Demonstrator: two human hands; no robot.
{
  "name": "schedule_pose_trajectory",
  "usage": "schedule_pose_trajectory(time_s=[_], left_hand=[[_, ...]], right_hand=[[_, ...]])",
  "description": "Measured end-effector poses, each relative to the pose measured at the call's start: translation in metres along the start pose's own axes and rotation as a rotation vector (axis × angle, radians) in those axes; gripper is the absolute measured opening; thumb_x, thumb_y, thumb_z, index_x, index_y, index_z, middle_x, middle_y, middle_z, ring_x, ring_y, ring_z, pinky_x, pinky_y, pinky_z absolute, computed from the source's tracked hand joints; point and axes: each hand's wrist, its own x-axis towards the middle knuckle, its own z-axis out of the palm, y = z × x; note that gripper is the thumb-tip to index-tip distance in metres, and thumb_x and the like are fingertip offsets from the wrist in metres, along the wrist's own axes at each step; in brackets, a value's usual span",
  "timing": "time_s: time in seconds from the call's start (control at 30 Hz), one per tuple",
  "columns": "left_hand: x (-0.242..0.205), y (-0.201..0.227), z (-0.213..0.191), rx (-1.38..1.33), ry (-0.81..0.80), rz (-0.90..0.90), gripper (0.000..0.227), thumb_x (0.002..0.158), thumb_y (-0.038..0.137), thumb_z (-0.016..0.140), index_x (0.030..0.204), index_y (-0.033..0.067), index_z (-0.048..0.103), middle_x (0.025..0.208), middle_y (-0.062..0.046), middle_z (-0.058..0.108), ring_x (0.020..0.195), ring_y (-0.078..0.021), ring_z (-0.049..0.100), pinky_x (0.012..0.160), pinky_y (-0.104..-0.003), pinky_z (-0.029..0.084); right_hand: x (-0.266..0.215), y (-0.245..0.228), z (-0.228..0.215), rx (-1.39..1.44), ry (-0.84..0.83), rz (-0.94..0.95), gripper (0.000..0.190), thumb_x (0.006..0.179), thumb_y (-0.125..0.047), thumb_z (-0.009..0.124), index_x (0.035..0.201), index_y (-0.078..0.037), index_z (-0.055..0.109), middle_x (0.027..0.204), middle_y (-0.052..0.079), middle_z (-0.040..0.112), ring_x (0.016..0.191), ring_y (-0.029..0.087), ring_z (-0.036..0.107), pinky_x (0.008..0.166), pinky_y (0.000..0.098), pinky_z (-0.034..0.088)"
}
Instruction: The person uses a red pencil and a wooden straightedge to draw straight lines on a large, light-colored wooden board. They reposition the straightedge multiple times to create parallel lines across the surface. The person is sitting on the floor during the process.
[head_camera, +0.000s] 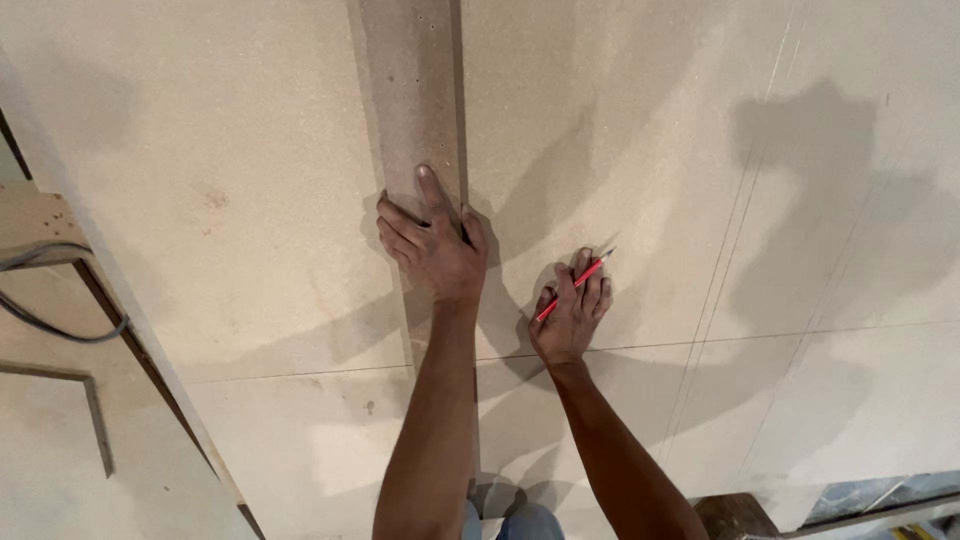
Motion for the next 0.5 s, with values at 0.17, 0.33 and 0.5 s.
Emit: schedule_pose_trajectory(time_s=[0.17, 0.33, 0.5], left_hand=[[-0.0028, -0.0044, 0.0033, -0.046, 0.026, 0.027, 0.081, 0.101, 0.036, 0.062, 0.167, 0.0212, 0.018, 0.157, -0.040, 0.009, 0.140, -0.0575, 0.021, 0.116, -0.071, 0.022], [-0.0008, -0.0020, 0.0000, -0.022, -0.007, 0.020, 0.082, 0.098, 0.036, 0.064, 0.165, 0.0213, 0.020, 0.156, -0.040, 0.008, 0.139, -0.0591, 0.021, 0.114, -0.071, 0.022], [-0.0020, -0.0012, -0.0010, -0.030, 0.023, 0.025, 0.083, 0.099, 0.033, 0.065, 0.167, 0.0205, 0.019, 0.157, -0.040, 0.009, 0.141, -0.0589, 0.022, 0.116, -0.071, 0.023]], right_hand=[[0.0009, -0.0020, -0.0016, 0.010, 0.027, -0.016, 0.041, 0.106, -0.015, 0.051, 0.145, -0.006, 0.045, 0.163, 0.024, 0.039, 0.154, 0.041, 0.029, 0.125, 0.0595, 0.015], [0.0025, -0.0001, -0.0018, -0.010, 0.004, -0.004, 0.039, 0.105, -0.016, 0.050, 0.142, -0.005, 0.047, 0.163, 0.025, 0.039, 0.152, 0.042, 0.029, 0.124, 0.0585, 0.014], [0.0004, -0.0009, 0.0025, -0.033, -0.014, 0.027, 0.039, 0.104, -0.018, 0.051, 0.141, -0.005, 0.049, 0.162, 0.023, 0.040, 0.151, 0.041, 0.030, 0.124, 0.0588, 0.015]])
